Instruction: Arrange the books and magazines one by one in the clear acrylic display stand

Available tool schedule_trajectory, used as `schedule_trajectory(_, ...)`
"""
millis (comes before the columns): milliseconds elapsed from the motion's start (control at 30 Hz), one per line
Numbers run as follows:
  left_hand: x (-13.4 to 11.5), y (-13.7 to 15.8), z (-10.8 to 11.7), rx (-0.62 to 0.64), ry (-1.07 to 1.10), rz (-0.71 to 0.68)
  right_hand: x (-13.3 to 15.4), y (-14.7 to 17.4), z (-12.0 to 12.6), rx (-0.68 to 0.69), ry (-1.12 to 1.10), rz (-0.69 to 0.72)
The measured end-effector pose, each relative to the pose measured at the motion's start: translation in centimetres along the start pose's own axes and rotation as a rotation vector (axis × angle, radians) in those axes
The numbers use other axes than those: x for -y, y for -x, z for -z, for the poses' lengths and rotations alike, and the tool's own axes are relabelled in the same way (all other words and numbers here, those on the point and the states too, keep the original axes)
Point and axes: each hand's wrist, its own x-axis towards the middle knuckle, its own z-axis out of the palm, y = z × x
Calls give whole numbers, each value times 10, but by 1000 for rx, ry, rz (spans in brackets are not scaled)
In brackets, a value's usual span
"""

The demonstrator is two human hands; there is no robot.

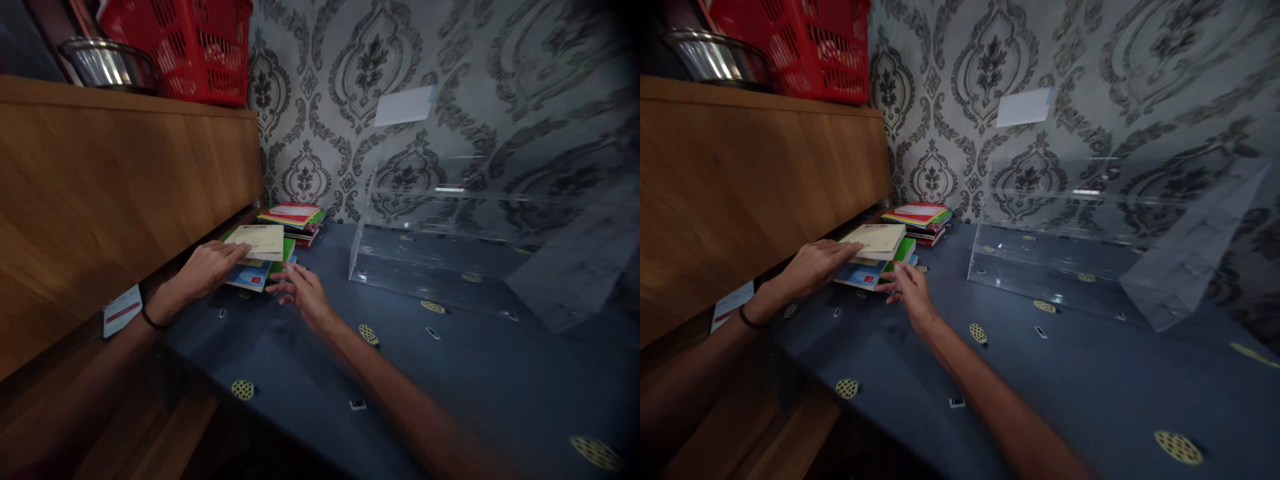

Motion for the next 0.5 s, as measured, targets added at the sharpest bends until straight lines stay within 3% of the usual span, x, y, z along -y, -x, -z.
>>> schedule_trajectory(133, -28, 10, -14, -149, -35, -96, 9, -11, -5, -6, -145, -110)
schedule_trajectory(267, -58, 27, -37, -340, 0, -108, 5, -16, -1, -129, -156, -163)
schedule_trajectory(400, -59, 43, -51, -420, 65, 23, 1, -8, 13, -116, -133, -166)
schedule_trajectory(500, -53, 48, -57, -388, 100, 19, 2, 2, 32, -39, -96, -161)
